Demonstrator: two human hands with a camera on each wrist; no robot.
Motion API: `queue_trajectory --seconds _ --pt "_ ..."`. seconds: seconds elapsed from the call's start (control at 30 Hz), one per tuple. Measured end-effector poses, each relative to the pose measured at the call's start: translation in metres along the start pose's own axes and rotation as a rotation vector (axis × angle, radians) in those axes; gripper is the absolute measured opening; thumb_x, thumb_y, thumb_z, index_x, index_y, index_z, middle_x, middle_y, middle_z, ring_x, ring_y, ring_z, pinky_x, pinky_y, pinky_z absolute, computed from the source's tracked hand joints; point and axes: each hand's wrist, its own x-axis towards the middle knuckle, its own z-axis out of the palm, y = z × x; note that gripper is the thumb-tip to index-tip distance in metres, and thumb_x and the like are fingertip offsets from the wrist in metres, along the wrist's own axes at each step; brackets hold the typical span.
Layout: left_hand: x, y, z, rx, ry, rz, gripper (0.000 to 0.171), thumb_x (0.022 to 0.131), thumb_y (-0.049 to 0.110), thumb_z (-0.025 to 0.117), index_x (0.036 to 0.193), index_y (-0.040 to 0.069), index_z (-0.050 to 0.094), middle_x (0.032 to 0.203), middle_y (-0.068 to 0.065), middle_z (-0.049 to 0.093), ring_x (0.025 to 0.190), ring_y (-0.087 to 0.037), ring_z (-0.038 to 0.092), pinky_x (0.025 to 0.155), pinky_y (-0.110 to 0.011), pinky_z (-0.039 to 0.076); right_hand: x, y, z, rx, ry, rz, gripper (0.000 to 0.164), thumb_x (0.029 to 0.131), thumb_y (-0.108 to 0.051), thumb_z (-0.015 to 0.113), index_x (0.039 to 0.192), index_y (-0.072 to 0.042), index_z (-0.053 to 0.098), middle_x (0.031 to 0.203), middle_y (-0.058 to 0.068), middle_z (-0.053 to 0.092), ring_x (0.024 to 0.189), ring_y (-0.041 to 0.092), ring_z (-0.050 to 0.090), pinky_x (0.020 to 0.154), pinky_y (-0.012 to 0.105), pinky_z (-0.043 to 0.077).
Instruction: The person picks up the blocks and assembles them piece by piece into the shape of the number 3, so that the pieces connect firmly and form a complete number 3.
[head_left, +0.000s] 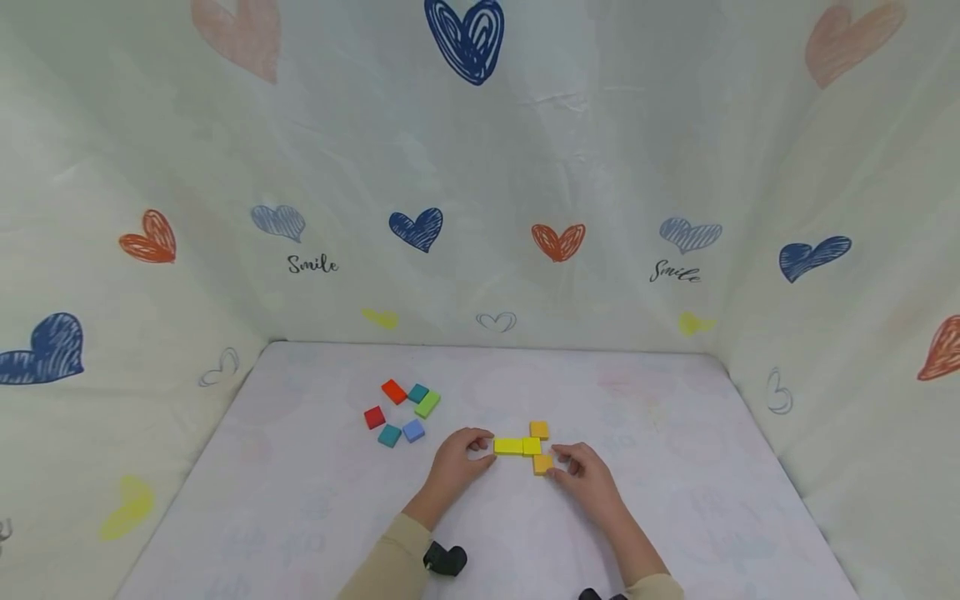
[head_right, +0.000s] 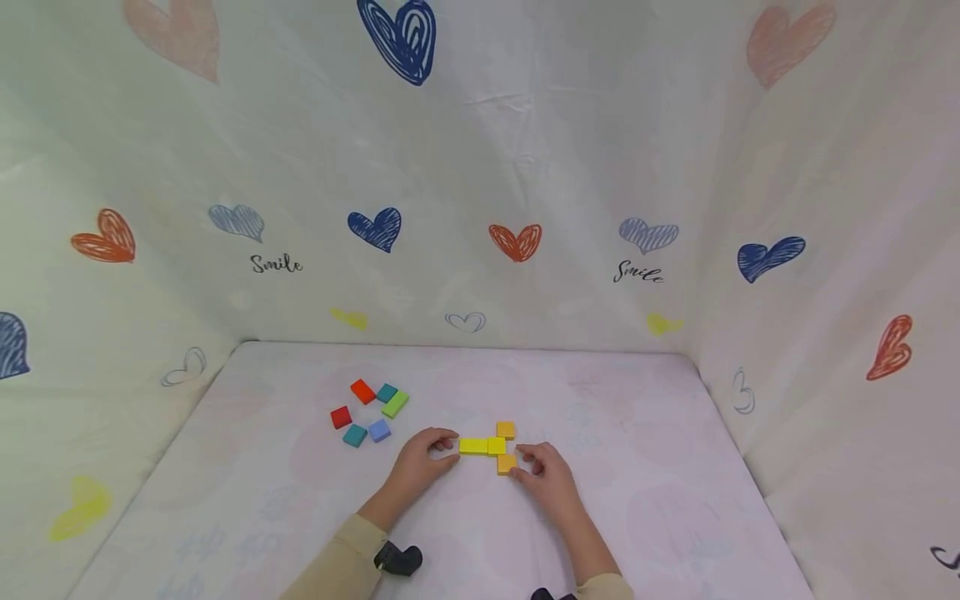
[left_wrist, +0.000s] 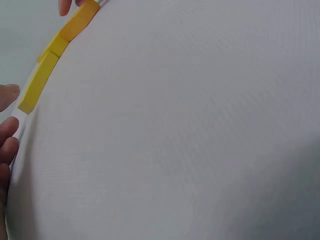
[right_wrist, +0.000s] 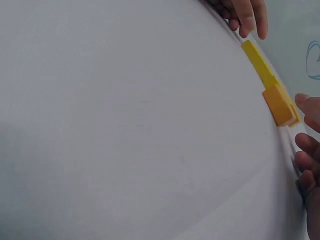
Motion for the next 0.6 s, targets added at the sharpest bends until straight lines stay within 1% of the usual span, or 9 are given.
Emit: queue_trajectory --seconds 0.13,0.23,0.37,0.5,0.6 --pt "-0.003 -0.002 -0.016 -0.015 -0.053 -0.009 0.033 0.083 0.021 0.078 0.115 0.018 0.067 0.094 0.009 0.059 0.088 -0.011 0.054 0.081 -0.032 0.051 0.009 -0.012 -0.002 0.031 -0.019 -0.007 0.035 0.080 -0.011 0.079 0.114 -0.011 0.071 0.097 -0.003 0.060 0.077 0.013 0.050 0.064 0.025 0.046" --pt "-0.004 -0.005 -0.031 -0.009 -0.059 -0.004 0.033 0.085 0.021 0.077 0.115 0.017 0.067 0.097 0.007 0.060 0.089 -0.013 0.055 0.080 -0.033 0.052 0.019 -0.023 -0.002 0.017 -0.040 -0.055 0.034 0.081 -0.010 0.079 0.114 -0.011 0.070 0.099 -0.002 0.062 0.078 0.012 0.052 0.066 0.025 0.047" --pt "-0.007 -0.006 -0.051 -0.011 -0.039 -0.020 0.032 0.086 0.021 0.076 0.116 0.017 0.067 0.098 0.006 0.061 0.091 -0.015 0.056 0.080 -0.033 0.051 0.031 -0.040 0.001 0.019 -0.076 -0.126 0.034 0.082 -0.010 0.078 0.115 -0.007 0.070 0.099 0.000 0.062 0.077 0.012 0.053 0.068 0.026 0.047" --pt "-0.009 -0.008 -0.069 -0.024 -0.006 -0.022 0.031 0.086 0.019 0.076 0.116 0.016 0.067 0.099 0.004 0.062 0.093 -0.017 0.057 0.081 -0.034 0.051 0.041 -0.057 0.008 0.055 -0.114 -0.152 0.035 0.083 -0.011 0.078 0.116 -0.005 0.069 0.101 0.003 0.063 0.078 0.014 0.053 0.070 0.027 0.048" --pt "-0.012 -0.013 -0.082 -0.043 0.029 -0.010 0.031 0.086 0.016 0.076 0.116 0.014 0.067 0.099 0.002 0.063 0.094 -0.019 0.057 0.082 -0.036 0.052 0.046 -0.070 0.017 0.098 -0.145 -0.155 0.035 0.084 -0.013 0.077 0.117 -0.005 0.068 0.103 0.003 0.063 0.079 0.014 0.054 0.072 0.027 0.048"
